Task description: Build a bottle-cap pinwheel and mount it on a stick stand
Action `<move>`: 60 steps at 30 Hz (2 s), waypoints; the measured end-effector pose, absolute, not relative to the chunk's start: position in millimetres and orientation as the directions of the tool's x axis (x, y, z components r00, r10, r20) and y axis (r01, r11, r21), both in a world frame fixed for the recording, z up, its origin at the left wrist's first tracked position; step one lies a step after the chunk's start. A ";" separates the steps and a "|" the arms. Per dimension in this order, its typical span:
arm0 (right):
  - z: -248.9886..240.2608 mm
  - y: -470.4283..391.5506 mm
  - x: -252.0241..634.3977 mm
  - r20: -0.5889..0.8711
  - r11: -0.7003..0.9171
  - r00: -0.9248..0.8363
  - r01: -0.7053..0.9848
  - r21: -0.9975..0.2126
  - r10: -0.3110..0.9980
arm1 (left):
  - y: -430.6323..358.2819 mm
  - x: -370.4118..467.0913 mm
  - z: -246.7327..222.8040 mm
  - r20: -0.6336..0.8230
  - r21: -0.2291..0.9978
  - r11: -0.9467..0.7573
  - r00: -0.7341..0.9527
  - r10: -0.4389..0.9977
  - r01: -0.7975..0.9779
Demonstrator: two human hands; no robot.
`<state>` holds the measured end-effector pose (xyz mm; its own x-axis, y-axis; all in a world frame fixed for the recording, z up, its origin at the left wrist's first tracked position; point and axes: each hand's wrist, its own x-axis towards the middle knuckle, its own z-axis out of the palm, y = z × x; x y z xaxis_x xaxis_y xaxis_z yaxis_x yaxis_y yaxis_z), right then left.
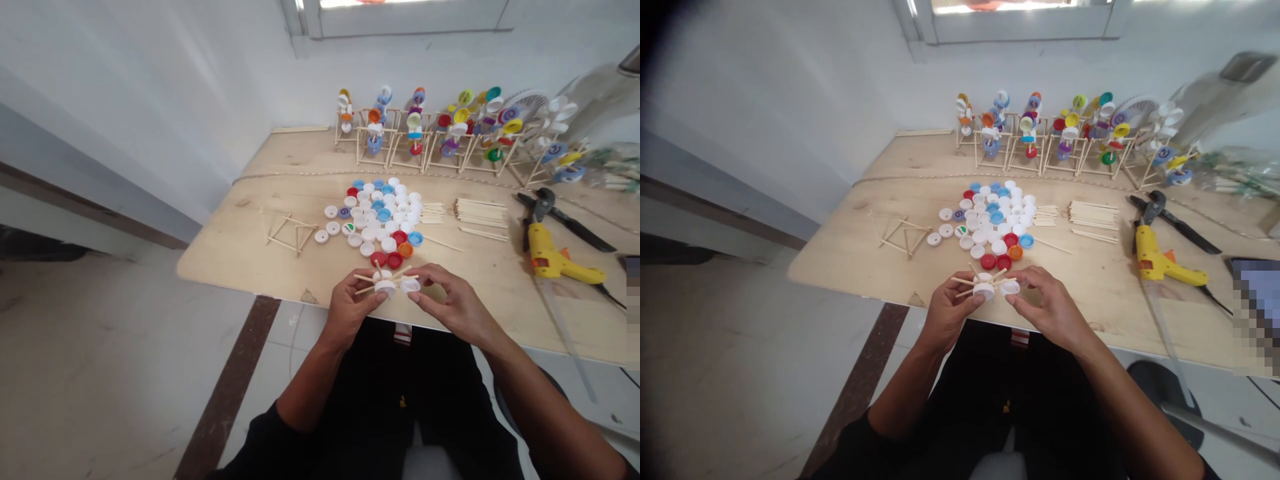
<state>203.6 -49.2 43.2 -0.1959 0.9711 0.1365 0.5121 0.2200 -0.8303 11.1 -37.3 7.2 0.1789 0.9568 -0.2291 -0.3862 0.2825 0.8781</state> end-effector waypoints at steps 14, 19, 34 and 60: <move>55.8 -48.8 219.5 -0.038 0.022 -0.137 0.418 -0.908 0.990 | -34.3 7.8 18.9 -0.261 0.834 0.340 0.233 0.937 -0.435; 54.1 -48.7 208.0 -0.104 -0.039 -0.175 0.338 -0.940 0.979 | -34.3 5.9 24.5 -0.268 0.837 0.373 0.294 0.917 -0.400; 54.3 -50.8 186.2 -0.094 -0.034 -0.198 0.287 -0.957 0.976 | -33.1 -2.7 28.4 -0.223 0.934 0.313 0.402 0.888 -0.173; 17.0 -8.6 202.1 0.303 0.204 -0.129 0.951 -0.233 0.944 | -28.4 -13.7 23.8 -0.360 0.731 0.399 0.185 0.915 -0.554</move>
